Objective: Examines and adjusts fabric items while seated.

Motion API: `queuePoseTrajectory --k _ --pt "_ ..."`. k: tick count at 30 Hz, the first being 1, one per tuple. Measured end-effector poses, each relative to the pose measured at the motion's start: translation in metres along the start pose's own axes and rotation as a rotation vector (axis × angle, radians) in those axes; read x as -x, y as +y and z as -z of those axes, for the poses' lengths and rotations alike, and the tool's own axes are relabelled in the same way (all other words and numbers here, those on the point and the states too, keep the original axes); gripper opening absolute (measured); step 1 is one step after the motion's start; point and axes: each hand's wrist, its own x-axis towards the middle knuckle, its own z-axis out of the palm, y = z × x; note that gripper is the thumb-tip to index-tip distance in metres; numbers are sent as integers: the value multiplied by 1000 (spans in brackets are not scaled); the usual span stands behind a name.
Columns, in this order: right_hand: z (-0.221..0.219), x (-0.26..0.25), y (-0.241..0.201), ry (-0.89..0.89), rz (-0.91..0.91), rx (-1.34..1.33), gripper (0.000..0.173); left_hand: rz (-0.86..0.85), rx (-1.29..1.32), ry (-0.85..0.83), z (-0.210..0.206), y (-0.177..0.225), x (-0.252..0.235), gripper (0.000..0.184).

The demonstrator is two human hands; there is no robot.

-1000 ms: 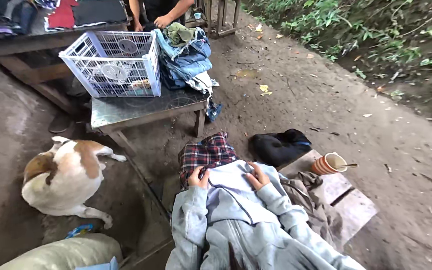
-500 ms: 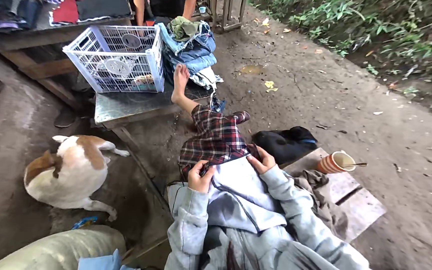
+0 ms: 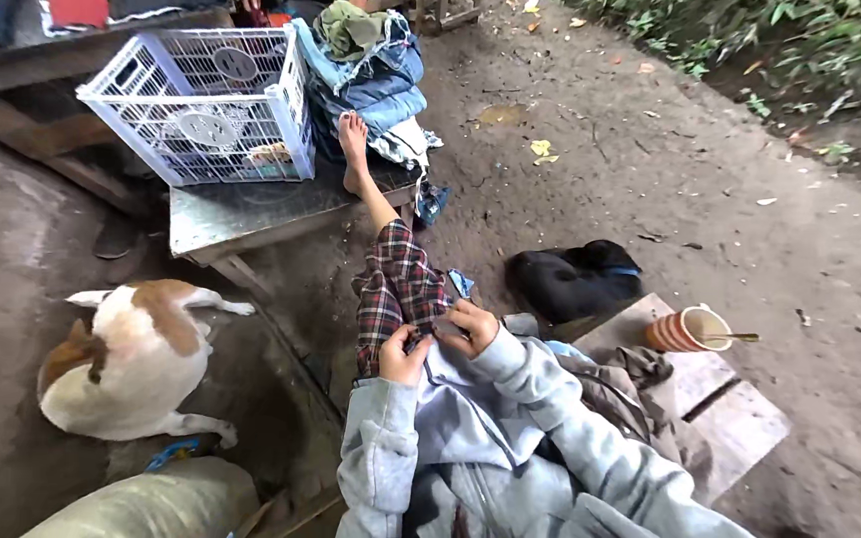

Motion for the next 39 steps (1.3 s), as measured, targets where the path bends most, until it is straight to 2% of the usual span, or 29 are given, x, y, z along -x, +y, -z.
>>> queuePoseTrajectory --k 2,5,9,10,14,21,24,28,34,39 --pt "0 -11 4 -18 -60 9 21 34 -25 -16 3 -4 -10 16" --pt "2 -21 15 -32 -147 0 24 112 -17 -30 1 -10 -24 17" --pt "8 -13 19 -216 -207 64 61 154 38 -4 -1 -15 -41 16" --pt "5 -9 20 -222 -194 94 64 163 53 -11 -1 -15 -42 17" --pt "-2 1 20 -233 -185 142 50 167 86 -13 0 -17 -46 16" --pt "-12 6 34 -206 -125 41 44 144 110 -62 -1 -19 -41 19" --pt "-16 8 38 -169 -113 -40 41 138 8 -74 -5 -20 -38 19" --pt "-12 15 36 -184 -124 -100 40 124 -231 -154 -6 -13 -31 31" --pt "10 22 15 -206 -165 -35 42 96 -501 -237 -5 32 -14 36" --pt "9 33 23 -78 91 -153 40 11 -591 -111 -8 55 28 35"
